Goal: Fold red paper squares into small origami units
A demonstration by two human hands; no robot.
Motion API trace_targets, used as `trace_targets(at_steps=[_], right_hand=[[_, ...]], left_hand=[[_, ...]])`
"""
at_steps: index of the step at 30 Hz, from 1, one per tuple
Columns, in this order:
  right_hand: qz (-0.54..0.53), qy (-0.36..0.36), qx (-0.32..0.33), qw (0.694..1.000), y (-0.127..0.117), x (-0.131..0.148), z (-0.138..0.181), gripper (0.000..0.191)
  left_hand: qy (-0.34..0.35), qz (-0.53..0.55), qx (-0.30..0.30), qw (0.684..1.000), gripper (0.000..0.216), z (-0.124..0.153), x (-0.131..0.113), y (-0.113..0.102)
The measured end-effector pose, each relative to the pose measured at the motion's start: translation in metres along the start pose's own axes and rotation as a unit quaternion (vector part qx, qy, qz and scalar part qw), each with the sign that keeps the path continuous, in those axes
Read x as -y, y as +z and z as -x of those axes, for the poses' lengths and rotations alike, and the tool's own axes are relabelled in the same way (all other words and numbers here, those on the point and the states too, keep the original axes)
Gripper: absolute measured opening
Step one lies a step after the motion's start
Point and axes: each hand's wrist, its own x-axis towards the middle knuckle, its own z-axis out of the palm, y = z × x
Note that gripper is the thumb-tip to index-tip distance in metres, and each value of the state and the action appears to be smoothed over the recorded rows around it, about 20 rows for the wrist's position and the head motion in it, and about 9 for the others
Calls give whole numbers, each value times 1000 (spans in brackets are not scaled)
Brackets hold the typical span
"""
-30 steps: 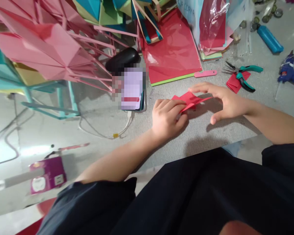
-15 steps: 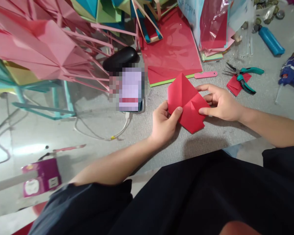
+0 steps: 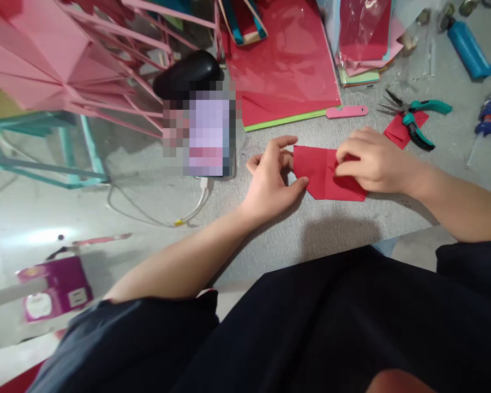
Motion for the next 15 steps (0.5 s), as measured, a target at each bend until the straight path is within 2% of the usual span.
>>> trace_targets(at_steps=[3,5,7,9,11,13,15], right_hand=[[34,-89,1,995,-1,12,-3,32],[44,-97,14,994,-1,17,-2,31],[46,-89,46,994,0,19,-1,31],[52,-84,74,992,1,18,0,30],[62,-87,73,992,3,18,0,31],[62,-96,53,992,5,20,0,33],[46,-105,34,993,8,23,-1,32]], left_hand=[[-5,-57,14,998,66,2,-12,-4],[-11,-77,32,996,68,-1,-18,-9],[-5,-93,79,993,67,-8,-22,-19],[21,-100,154,983,51,-17,-23,-29],[50,-86,229,968,29,-25,-22,-38],[66,-66,264,960,17,-30,-21,-42],[75,-37,272,959,12,-31,-19,-40]])
